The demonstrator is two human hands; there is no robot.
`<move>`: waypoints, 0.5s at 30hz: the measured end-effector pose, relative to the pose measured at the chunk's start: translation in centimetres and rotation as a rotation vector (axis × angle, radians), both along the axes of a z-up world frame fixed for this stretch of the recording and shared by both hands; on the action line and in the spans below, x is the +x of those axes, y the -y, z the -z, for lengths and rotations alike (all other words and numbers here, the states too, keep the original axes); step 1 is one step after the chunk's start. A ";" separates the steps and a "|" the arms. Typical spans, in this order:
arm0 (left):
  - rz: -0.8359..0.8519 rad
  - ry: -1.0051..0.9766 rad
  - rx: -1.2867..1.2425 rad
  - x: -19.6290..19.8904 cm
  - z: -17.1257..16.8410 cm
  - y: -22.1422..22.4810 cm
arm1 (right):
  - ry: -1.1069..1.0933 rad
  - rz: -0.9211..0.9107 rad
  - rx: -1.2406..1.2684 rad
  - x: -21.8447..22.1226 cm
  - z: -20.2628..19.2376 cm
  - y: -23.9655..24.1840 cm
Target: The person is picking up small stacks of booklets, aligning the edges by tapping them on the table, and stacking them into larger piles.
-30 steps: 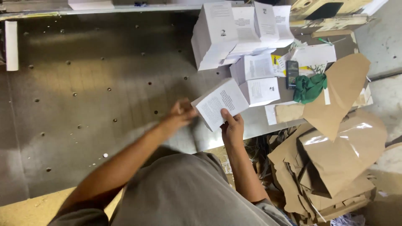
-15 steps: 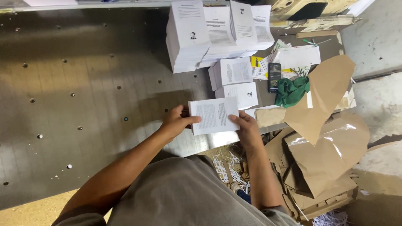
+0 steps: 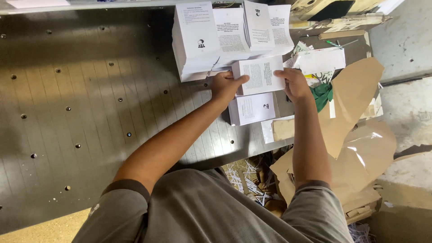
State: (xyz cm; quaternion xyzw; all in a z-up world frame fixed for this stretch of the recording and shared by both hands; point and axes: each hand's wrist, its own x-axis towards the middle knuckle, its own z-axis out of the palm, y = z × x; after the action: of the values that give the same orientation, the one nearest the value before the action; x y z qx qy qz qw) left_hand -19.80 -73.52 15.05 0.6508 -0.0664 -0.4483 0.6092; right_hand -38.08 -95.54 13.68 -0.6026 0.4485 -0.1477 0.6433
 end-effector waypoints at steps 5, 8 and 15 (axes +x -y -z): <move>-0.018 0.034 0.016 -0.1 1.0 0.8 | -0.008 0.000 0.083 3.2 -3.5 -3.7; -0.010 0.098 0.023 -0.3 2.1 1.2 | -0.064 0.042 0.123 2.2 -0.9 -2.1; -0.054 0.245 0.039 -1.3 3.7 1.5 | -0.164 0.045 0.029 3.0 -2.5 -3.4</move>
State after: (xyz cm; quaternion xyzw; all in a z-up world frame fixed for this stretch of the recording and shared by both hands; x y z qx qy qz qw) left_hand -21.14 -74.99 11.33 0.7140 -0.1141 -0.3503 0.5954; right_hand -35.06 -92.12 16.22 -0.5932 0.5151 -0.1059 0.6096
